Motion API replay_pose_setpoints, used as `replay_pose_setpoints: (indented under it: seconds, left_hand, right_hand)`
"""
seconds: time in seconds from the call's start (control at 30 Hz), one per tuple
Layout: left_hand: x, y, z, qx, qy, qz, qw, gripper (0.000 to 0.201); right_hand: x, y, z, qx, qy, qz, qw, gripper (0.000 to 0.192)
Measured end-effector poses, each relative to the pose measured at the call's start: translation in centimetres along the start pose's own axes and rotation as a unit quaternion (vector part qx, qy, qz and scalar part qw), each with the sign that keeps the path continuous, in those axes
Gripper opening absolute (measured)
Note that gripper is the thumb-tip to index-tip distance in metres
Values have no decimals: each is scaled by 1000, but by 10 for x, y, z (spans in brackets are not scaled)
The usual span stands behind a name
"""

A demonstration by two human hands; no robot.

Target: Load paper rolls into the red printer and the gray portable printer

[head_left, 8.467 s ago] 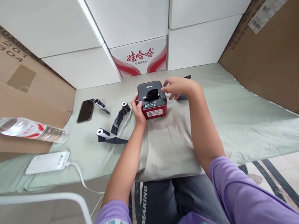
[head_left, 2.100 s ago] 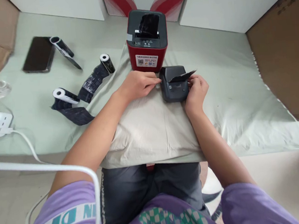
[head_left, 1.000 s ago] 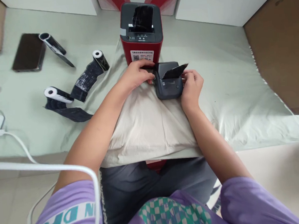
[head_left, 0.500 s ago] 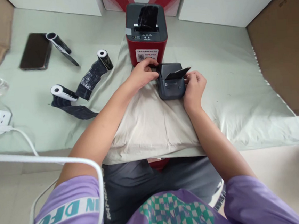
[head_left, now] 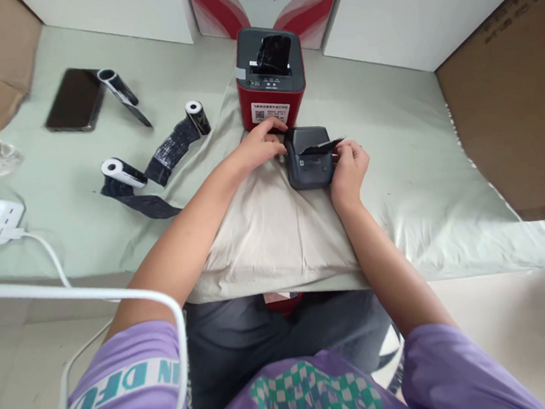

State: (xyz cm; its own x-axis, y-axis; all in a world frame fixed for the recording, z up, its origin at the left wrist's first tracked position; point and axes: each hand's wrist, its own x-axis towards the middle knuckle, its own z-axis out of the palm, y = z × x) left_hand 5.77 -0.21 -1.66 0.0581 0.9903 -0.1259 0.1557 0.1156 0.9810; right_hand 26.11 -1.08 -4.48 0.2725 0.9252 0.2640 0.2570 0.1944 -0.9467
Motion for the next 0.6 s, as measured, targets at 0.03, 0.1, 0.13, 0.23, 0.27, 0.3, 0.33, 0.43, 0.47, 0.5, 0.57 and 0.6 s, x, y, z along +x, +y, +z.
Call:
replay_pose_setpoints:
  seconds: [0.03,0.1,0.13,0.23,0.27,0.3,0.33,0.43,0.47,0.5,0.57,0.6]
  left_hand:
    - [1,0,-2,10,-15,2,1000,40]
    - [2,-2,-5,25,-32,10,999,39]
    - [3,-2,-6,30,-36,15,999,38]
    - [4,-3,-6,48,-37,25,998,33]
    - [5,-3,-5,56,-38,26,997,32]
    - [5,-3,-5,63,-40,26,997,31]
    - [5,-3,-5,68,-42,25,996,31]
    - [6,-2,-4,80,-50,30,995,33]
    - [6,-3,-4,88,-50,31,994,33]
    - [6,-3,-3,101,-46,34,993,33]
    - [4,-5,-1,145,-20,41,988,33]
    - [3,-5,0,172,-3,45,984,33]
  right_hand:
    - [0,0,0,-6,1,-4,1000,33]
    - [0,-1,0,-15,-5,-10,1000,32]
    - [0,-1,-1,-15,-10,-9,1000,32]
    - [1,0,-2,-2,-28,2,1000,31]
    - [1,1,-2,1,-30,2,1000,30]
    - [2,3,-2,1,-29,-1,1000,30]
    - [2,4,-2,-2,-25,-6,1000,31]
    - [3,8,0,-16,-6,-17,1000,31]
    - [3,8,0,-19,-2,-16,1000,31]
    - [2,8,0,-22,0,-13,1000,31]
    - [2,8,1,-25,4,-7,1000,30]
    - [1,7,1,-25,6,-5,1000,30]
